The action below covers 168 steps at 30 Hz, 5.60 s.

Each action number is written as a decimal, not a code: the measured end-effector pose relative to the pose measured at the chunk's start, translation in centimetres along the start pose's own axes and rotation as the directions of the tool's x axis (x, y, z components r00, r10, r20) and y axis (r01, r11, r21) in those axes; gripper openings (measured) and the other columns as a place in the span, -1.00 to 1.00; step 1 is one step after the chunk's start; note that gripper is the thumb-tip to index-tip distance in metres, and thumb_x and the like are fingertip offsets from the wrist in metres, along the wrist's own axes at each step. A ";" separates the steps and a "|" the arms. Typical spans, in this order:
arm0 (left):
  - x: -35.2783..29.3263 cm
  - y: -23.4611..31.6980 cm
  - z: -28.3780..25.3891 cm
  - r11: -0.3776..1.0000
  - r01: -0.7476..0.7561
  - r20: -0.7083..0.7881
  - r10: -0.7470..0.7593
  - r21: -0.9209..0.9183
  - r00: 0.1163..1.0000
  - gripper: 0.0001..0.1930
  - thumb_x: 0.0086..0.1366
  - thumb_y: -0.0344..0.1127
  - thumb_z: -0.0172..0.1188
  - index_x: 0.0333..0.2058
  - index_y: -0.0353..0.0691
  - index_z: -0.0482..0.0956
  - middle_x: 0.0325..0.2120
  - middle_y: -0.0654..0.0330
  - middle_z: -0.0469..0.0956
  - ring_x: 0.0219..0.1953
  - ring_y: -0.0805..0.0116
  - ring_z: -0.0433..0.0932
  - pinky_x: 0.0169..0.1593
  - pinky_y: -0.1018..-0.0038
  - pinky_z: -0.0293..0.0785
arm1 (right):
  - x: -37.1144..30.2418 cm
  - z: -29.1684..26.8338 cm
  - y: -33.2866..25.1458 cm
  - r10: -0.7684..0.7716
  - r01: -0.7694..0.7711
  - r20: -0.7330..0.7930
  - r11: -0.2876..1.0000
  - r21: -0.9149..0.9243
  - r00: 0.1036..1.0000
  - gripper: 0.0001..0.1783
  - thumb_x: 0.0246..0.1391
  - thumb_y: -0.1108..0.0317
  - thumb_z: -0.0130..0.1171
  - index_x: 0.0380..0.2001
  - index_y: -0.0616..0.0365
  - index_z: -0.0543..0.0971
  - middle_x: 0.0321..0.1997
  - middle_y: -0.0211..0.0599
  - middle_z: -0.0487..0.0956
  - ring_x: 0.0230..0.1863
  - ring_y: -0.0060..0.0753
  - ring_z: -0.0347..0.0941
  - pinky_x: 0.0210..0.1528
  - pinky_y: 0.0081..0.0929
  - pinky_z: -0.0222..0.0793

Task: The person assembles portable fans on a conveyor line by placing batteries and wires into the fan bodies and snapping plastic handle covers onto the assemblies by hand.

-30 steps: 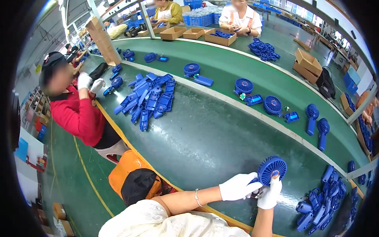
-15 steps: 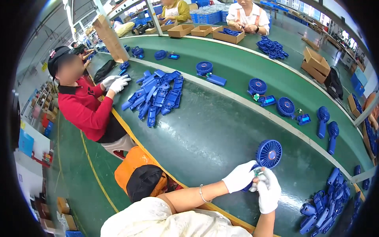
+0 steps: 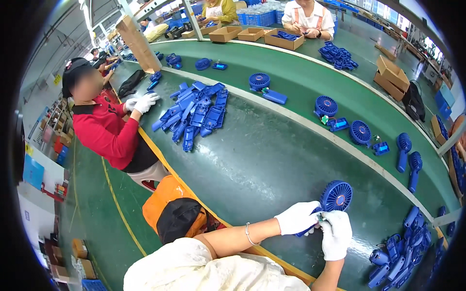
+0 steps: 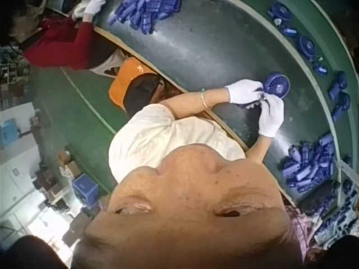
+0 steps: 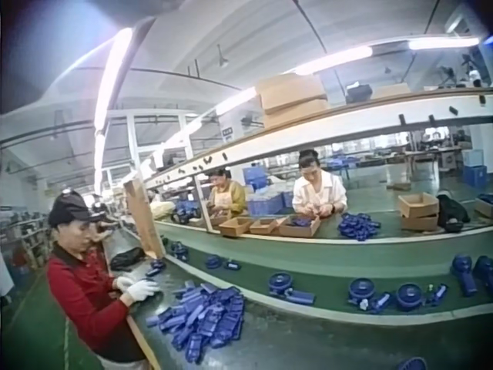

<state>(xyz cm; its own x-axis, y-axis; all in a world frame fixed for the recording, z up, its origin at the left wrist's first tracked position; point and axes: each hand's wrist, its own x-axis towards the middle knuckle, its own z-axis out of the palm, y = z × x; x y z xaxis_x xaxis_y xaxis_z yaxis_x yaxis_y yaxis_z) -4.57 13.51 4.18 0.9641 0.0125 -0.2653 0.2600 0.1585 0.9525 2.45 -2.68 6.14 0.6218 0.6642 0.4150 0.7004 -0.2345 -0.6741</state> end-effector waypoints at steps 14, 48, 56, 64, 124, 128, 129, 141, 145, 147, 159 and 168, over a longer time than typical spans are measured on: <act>0.6 -0.5 -1.0 0.848 0.208 0.139 -0.159 -0.487 0.977 -0.73 0.50 -0.13 -0.01 -0.16 -0.25 0.44 -0.42 0.12 0.56 -0.53 0.32 0.62 -0.49 0.41 0.65 | -0.4 1.9 -0.2 0.153 -0.134 -0.092 0.972 0.191 0.984 -0.65 0.02 0.78 0.11 -0.12 0.28 0.59 -0.24 -0.25 0.53 -0.40 -0.52 0.49 -0.34 -0.56 0.44; 2.0 -1.4 -0.7 0.783 0.206 0.056 -0.215 -0.587 0.975 -0.58 0.50 -0.06 -0.05 -0.07 -0.38 0.49 -0.33 -0.04 0.63 -0.44 0.15 0.68 -0.41 0.27 0.70 | 0.2 1.5 2.0 0.299 -0.297 -0.024 0.953 0.062 0.954 -0.77 0.13 0.48 0.23 -0.13 0.07 0.68 -0.25 -0.27 0.61 -0.29 -0.33 0.55 -0.22 -0.42 0.48; 2.1 -1.2 -0.7 0.747 0.211 0.034 -0.245 -0.630 0.969 -0.63 0.51 -0.12 -0.05 -0.08 -0.37 0.51 -0.30 0.00 0.62 -0.44 0.19 0.68 -0.39 0.31 0.71 | 0.2 2.1 2.7 0.075 -0.074 -0.003 0.979 -0.187 0.997 -0.78 0.08 0.40 0.28 -0.18 -0.06 0.70 -0.33 -0.33 0.58 -0.29 -0.26 0.51 -0.30 -0.36 0.44; 1.8 -1.1 -0.5 0.702 0.181 -0.010 -0.259 -0.689 0.966 -0.76 0.44 -0.24 0.04 -0.16 -0.31 0.54 -0.26 0.16 0.56 -0.23 0.41 0.55 -0.13 0.41 0.53 | 0.4 1.8 1.4 -0.012 0.025 0.043 0.945 -0.325 0.999 -0.83 0.02 0.40 0.30 -0.26 -0.05 0.70 -0.40 -0.33 0.57 -0.38 -0.24 0.48 -0.37 -0.33 0.39; 2.4 -1.7 4.3 0.867 -0.193 -0.098 0.265 0.459 0.959 -0.72 0.37 -0.22 0.15 -0.07 -0.29 0.52 -0.22 -0.09 0.58 -0.16 -0.04 0.59 -0.08 0.22 0.49 | -3.7 0.6 6.0 0.549 -0.495 -0.079 0.799 0.340 0.832 -0.60 0.01 0.48 0.21 -0.03 0.22 0.48 -0.11 -0.20 0.58 -0.07 -0.41 0.53 0.02 -0.45 0.47; 1.5 -1.7 5.6 0.982 -0.171 -0.129 0.180 0.077 0.975 -0.66 0.36 -0.44 0.10 0.09 -0.34 0.43 -0.12 0.16 0.58 -0.12 0.40 0.53 -0.01 0.44 0.46 | -3.5 -2.0 5.9 0.498 -0.524 0.190 0.713 0.465 0.846 -0.52 0.09 0.38 0.21 0.10 0.21 0.45 -0.05 -0.18 0.57 -0.02 -0.41 0.50 0.11 -0.43 0.43; 1.7 -1.4 6.6 0.990 -0.134 -0.129 0.129 -0.032 0.983 -0.66 0.37 -0.45 0.09 0.10 -0.35 0.42 -0.09 0.16 0.57 -0.10 0.42 0.52 0.00 0.46 0.45 | -4.3 -3.1 6.1 0.493 -0.515 0.194 0.683 0.518 0.848 -0.51 0.11 0.36 0.20 0.12 0.22 0.45 -0.03 -0.16 0.57 0.00 -0.39 0.51 0.12 -0.43 0.43; 2.4 -0.6 6.6 0.902 -0.101 -0.109 0.060 -0.421 0.992 -0.53 0.37 -0.55 -0.01 0.23 -0.37 0.19 0.08 -0.05 0.42 0.16 0.02 0.48 0.23 0.07 0.45 | -4.4 -22.9 18.0 0.326 -0.649 -0.587 0.572 -0.502 0.741 -0.56 0.12 0.13 0.22 0.00 0.16 0.54 -0.02 0.04 0.57 0.05 0.11 0.49 0.13 -0.12 0.40; 2.7 -1.0 6.5 0.897 -0.093 -0.111 0.049 -0.432 0.993 -0.54 0.37 -0.54 -0.01 0.22 -0.38 0.19 0.09 -0.08 0.42 0.17 -0.01 0.47 0.24 0.06 0.44 | -0.7 -24.9 22.6 0.616 -0.789 -0.556 0.185 -0.586 0.558 -0.51 0.13 0.10 0.27 0.03 0.16 0.52 0.02 0.06 0.58 0.06 0.09 0.51 0.13 -0.12 0.45; 2.8 -1.0 6.4 0.899 -0.102 -0.121 0.055 -0.425 0.991 -0.54 0.37 -0.54 -0.01 0.22 -0.39 0.20 0.09 -0.08 0.42 0.17 -0.01 0.47 0.24 0.06 0.44 | 0.9 -24.8 23.1 0.655 -0.795 -0.549 0.134 -0.592 0.519 -0.58 0.13 0.20 0.26 0.02 0.12 0.53 0.05 0.03 0.59 0.10 0.05 0.51 0.15 -0.15 0.46; 2.6 -0.2 5.2 0.898 -0.120 -0.145 0.064 -0.424 0.987 -0.54 0.39 -0.55 -0.02 0.23 -0.42 0.20 0.11 -0.09 0.43 0.16 0.05 0.49 0.23 0.14 0.46 | 0.9 -16.6 14.9 0.323 -0.539 -0.501 0.753 -0.378 0.803 -0.15 -0.05 0.41 0.31 0.36 0.09 0.27 -0.02 -0.03 0.61 -0.08 -0.09 0.59 -0.07 -0.25 0.55; 2.7 -0.9 4.1 0.903 -0.130 -0.170 0.065 -0.409 0.983 -0.57 0.40 -0.57 -0.06 0.22 -0.41 0.21 0.09 -0.08 0.45 0.15 0.08 0.50 0.24 0.17 0.47 | -4.5 -9.1 8.3 0.775 -0.756 -0.036 0.625 0.196 0.631 -0.31 0.13 0.36 0.27 0.28 0.33 0.29 -0.34 -0.09 0.63 -0.45 -0.37 0.62 -0.44 -0.46 0.54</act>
<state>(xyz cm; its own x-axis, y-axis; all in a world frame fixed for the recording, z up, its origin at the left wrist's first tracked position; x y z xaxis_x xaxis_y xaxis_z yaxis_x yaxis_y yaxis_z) -1.97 9.33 3.22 0.9556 0.1904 -0.2248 0.0873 0.5458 0.8334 8.63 -14.07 4.23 0.9477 0.2123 -0.2383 -0.1008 -0.5093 -0.8547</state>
